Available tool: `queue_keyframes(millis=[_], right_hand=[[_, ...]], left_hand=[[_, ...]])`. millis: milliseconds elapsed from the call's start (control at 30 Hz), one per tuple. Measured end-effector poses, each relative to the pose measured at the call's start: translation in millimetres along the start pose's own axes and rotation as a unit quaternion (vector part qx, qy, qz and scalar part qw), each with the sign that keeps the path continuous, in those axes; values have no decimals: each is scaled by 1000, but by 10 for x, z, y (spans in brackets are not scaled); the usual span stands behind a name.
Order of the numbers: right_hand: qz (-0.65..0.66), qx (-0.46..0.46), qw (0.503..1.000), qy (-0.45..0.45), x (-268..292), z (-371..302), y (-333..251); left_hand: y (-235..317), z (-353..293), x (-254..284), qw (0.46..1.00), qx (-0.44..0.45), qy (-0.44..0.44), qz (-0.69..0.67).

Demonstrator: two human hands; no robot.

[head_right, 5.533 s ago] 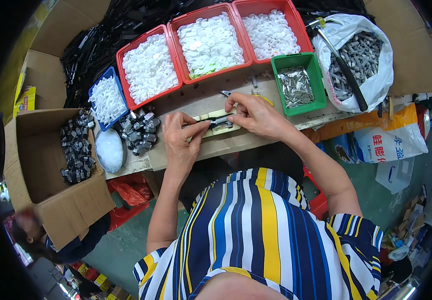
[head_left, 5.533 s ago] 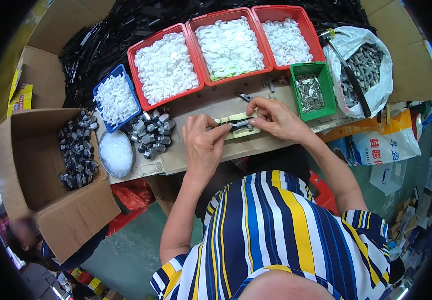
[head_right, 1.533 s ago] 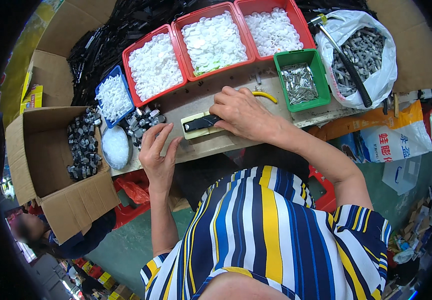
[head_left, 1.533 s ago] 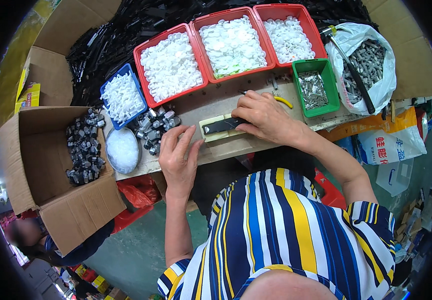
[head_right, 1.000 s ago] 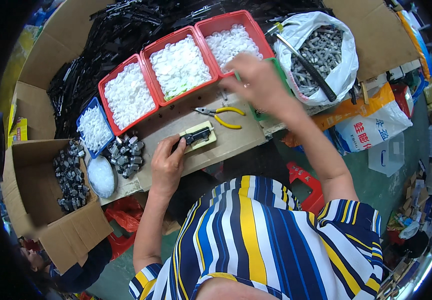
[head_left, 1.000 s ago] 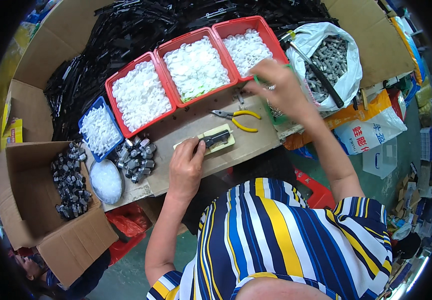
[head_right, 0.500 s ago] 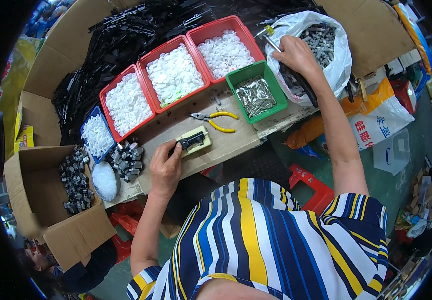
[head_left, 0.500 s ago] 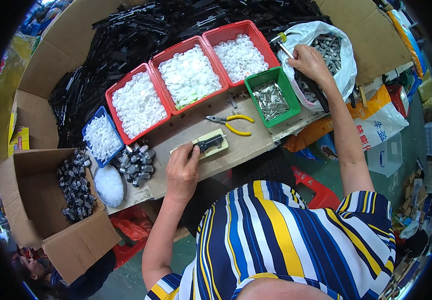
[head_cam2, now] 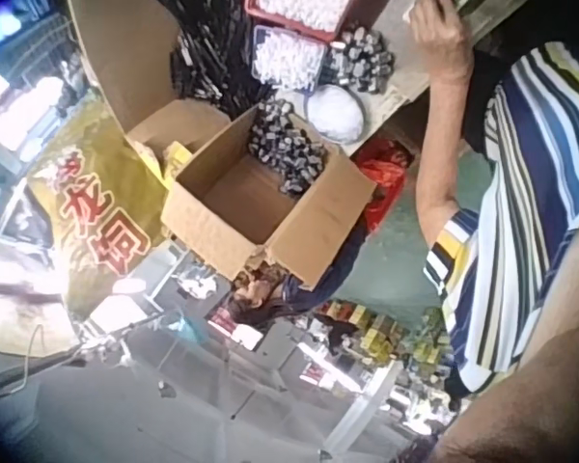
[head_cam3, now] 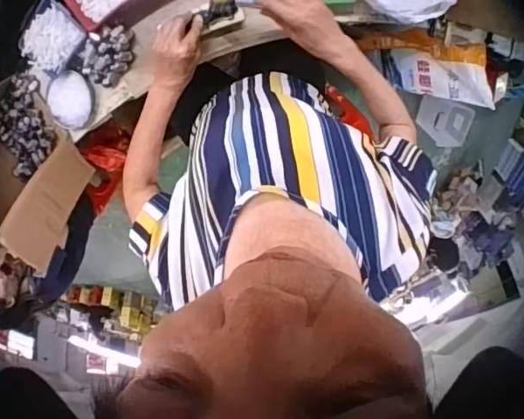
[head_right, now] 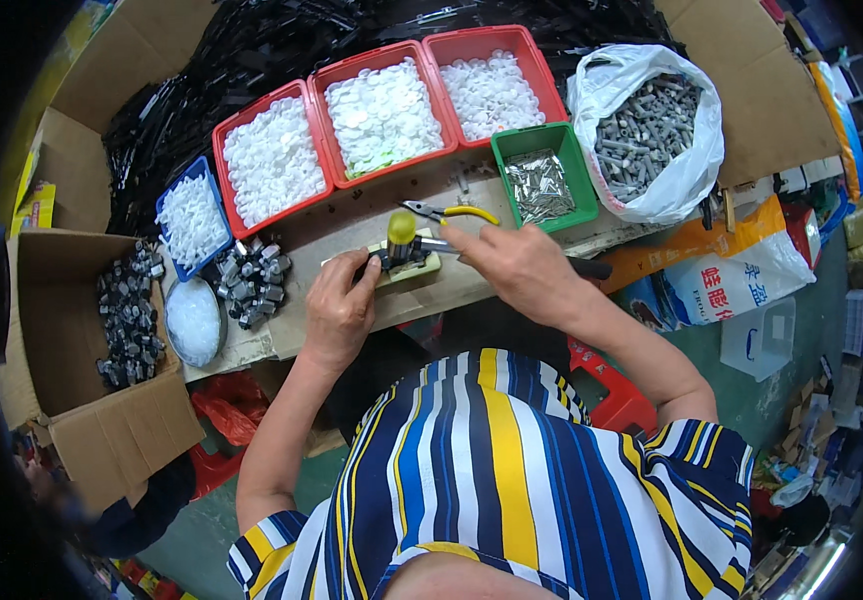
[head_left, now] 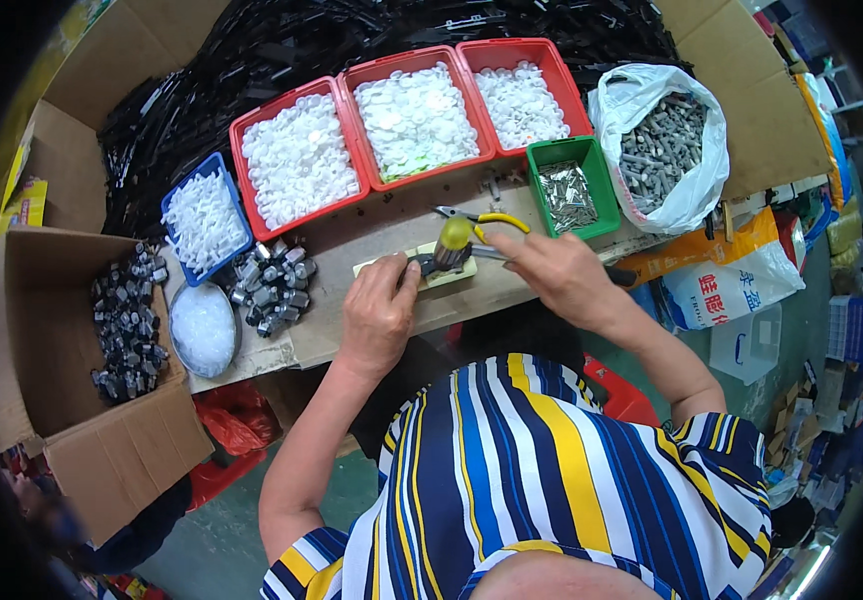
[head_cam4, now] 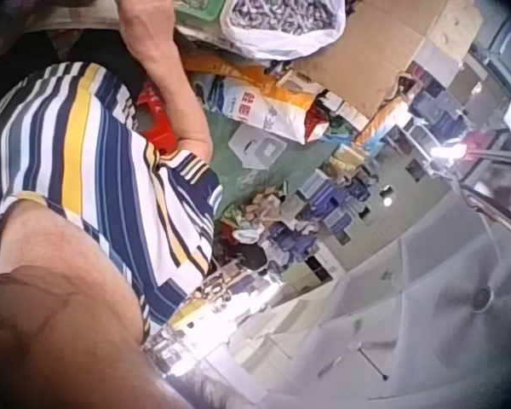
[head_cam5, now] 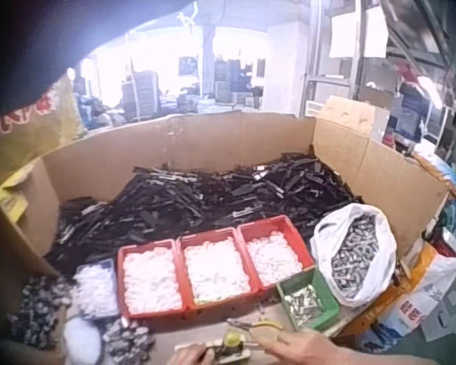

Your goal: The person assembles small metal locks at a workbench. They pick up metal lock bodies and white plastic components, insert the parts into a wooden jig, and use a hammer to secure them. The person then uses pliers to adjust the mechanism and places the finished locks into a cardboard box.

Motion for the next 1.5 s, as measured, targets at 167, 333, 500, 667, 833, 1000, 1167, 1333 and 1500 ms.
queue_keyframes(millis=[167, 333, 500, 667, 833, 1000, 1167, 1333, 1500], right_hand=[[-44, -11, 998, 49, 212, 49, -53], [-68, 19, 988, 140, 300, -39, -116], [-93, 17, 990, 107, 247, -4, -71], [-114, 45, 992, 43, -14, -30, -124], [-70, 13, 992, 108, 275, 53, -71], [25, 20, 964, 262, 692, 299, -177], [-52, 113, 988, 95, -97, 513, -506], [15, 66, 981, 184, 326, 495, -488], [-99, 131, 983, 82, 22, 456, -455]], left_hand=[[-9, -9, 9, 1000, 2, -1, 3], [28, 17, 21, 1000, -6, -1, 11], [10, -4, 1, 1000, -3, -5, 22], [27, -5, -7, 999, -17, -7, 30], [89, 1, 4, 999, -11, -12, 52], [237, -169, -134, 999, 16, -11, 32], [283, -285, -238, 1000, 10, 4, 22], [320, -290, -198, 1000, 7, 11, 22], [320, -284, -165, 1000, 1, 9, 15]])
Point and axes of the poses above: each hand's wrist, its own z-axis towards the middle knuckle, its own x-axis out of the back of the hand, y = z × x, the point moved 8 cm from there along z, towards the middle knuckle, and after that the axes turned 12 degrees about -z, right-handed, at the moved point
